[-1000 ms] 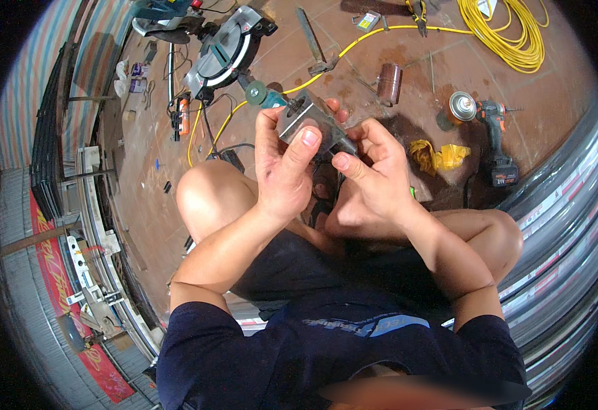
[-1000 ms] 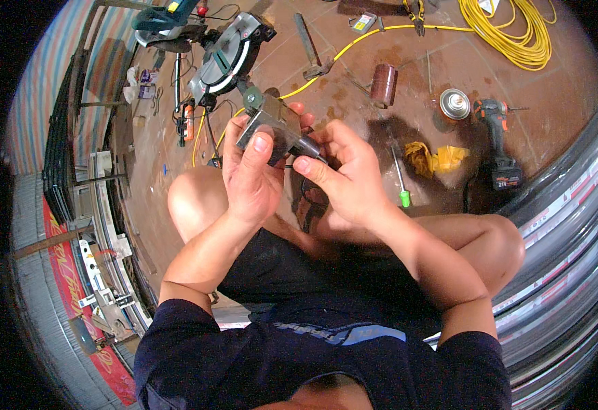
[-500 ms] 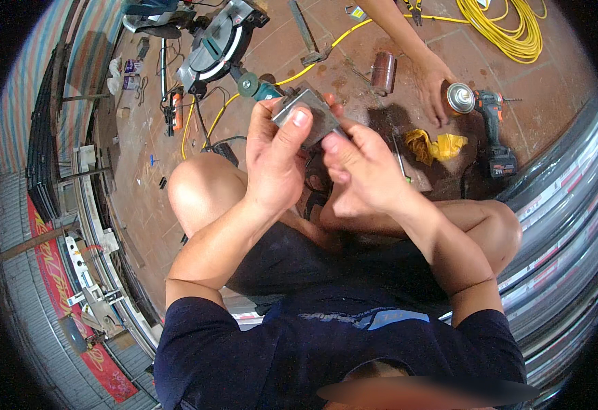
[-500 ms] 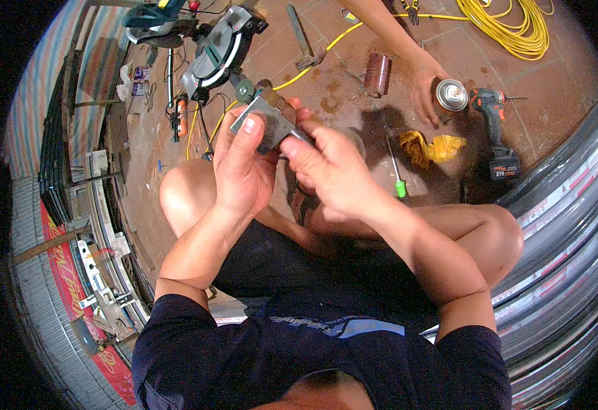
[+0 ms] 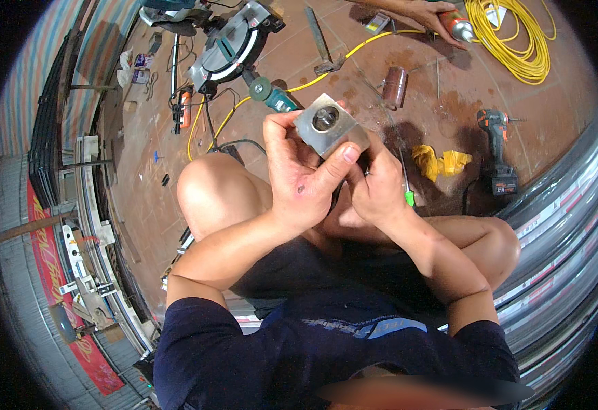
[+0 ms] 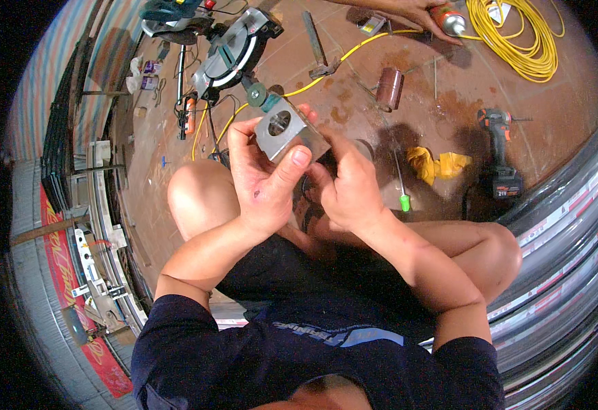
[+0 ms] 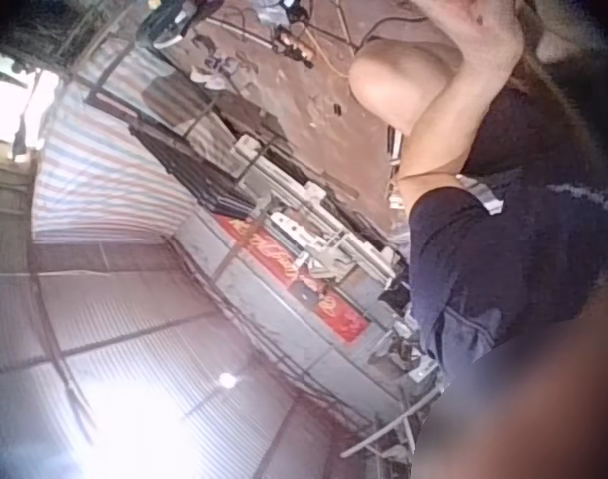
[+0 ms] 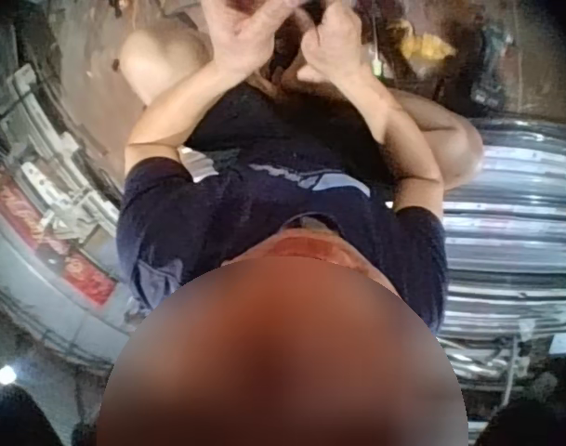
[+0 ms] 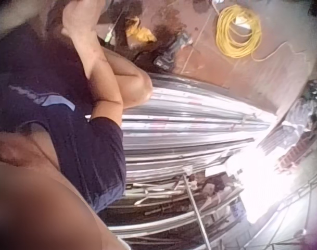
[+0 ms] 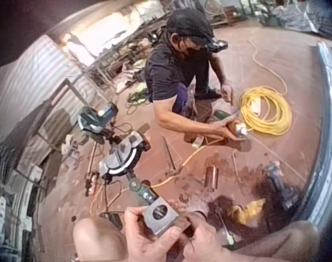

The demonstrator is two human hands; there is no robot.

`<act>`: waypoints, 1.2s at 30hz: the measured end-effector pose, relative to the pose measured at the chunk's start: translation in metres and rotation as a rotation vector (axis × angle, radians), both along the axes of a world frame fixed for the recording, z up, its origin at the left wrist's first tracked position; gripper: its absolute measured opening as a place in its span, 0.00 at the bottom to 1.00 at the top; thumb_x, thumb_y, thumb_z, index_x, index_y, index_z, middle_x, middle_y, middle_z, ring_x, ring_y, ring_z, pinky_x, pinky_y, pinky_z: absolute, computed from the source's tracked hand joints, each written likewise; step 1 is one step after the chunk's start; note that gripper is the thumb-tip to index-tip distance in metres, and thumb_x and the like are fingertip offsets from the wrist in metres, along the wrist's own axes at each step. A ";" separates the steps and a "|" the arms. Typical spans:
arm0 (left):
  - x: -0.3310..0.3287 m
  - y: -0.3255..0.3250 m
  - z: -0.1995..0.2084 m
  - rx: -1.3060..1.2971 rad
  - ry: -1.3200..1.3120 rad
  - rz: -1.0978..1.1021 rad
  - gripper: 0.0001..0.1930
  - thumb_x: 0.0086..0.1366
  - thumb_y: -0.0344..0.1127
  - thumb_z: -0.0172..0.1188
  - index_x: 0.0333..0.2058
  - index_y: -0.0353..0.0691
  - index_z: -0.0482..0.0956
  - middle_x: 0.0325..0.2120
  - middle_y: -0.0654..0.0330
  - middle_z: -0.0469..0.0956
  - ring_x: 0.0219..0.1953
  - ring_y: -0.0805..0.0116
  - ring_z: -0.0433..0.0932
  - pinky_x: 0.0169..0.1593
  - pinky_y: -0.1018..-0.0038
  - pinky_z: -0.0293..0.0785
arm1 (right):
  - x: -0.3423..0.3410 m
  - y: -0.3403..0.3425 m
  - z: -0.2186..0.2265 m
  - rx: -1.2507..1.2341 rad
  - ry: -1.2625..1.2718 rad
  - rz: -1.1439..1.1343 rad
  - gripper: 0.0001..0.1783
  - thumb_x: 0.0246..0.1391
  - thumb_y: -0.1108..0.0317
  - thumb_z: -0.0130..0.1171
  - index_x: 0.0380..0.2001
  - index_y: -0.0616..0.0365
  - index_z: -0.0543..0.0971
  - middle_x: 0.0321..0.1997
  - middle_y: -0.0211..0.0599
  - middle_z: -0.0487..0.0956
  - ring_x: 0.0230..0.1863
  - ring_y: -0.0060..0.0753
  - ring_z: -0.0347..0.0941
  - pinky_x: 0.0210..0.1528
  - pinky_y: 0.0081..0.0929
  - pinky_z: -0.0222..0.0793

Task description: The person sits on the floor and uses a spray can to apply lubricant to a metal block and a metal rod. They then wipe the parts with a yellow cloth and insert the rod into the block to check the fit.

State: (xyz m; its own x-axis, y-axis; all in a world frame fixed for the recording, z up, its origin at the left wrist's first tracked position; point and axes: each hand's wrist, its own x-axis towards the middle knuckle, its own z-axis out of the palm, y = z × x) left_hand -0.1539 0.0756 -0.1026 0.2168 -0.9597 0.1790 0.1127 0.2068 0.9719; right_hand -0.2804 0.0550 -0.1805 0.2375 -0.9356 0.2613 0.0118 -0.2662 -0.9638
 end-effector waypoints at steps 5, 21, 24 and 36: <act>0.007 -0.001 0.013 0.046 0.049 -0.146 0.34 0.69 0.22 0.75 0.62 0.39 0.60 0.63 0.44 0.80 0.63 0.60 0.82 0.70 0.60 0.78 | -0.006 -0.004 0.000 0.326 -0.484 0.272 0.30 0.69 0.50 0.73 0.59 0.66 0.81 0.43 0.35 0.85 0.44 0.22 0.78 0.47 0.28 0.75; 0.029 -0.011 0.010 0.399 0.198 0.141 0.20 0.80 0.38 0.67 0.59 0.34 0.70 0.54 0.44 0.85 0.57 0.52 0.87 0.63 0.56 0.85 | 0.003 -0.001 0.014 0.499 -0.437 0.243 0.22 0.75 0.62 0.68 0.63 0.65 0.80 0.49 0.33 0.85 0.47 0.19 0.78 0.52 0.22 0.75; 0.026 -0.012 0.006 0.474 0.219 0.168 0.19 0.80 0.38 0.67 0.57 0.33 0.71 0.52 0.46 0.86 0.53 0.56 0.88 0.60 0.58 0.85 | 0.005 -0.003 0.004 0.298 -0.181 0.164 0.19 0.76 0.63 0.67 0.60 0.66 0.80 0.45 0.32 0.84 0.46 0.18 0.77 0.50 0.22 0.75; 0.024 -0.013 0.020 0.427 0.208 -0.013 0.33 0.62 0.25 0.81 0.61 0.35 0.70 0.48 0.56 0.84 0.49 0.67 0.85 0.57 0.69 0.81 | -0.006 -0.007 -0.001 0.930 -0.951 0.480 0.15 0.83 0.54 0.55 0.48 0.56 0.76 0.27 0.18 0.62 0.26 0.17 0.57 0.30 0.23 0.56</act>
State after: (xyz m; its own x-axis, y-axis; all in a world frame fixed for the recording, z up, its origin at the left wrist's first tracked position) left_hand -0.1294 0.0630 -0.0830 0.1936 -0.9408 -0.2784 0.3140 -0.2094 0.9260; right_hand -0.2866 0.0478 -0.1816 0.6621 -0.7324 -0.1590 0.6535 0.6680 -0.3558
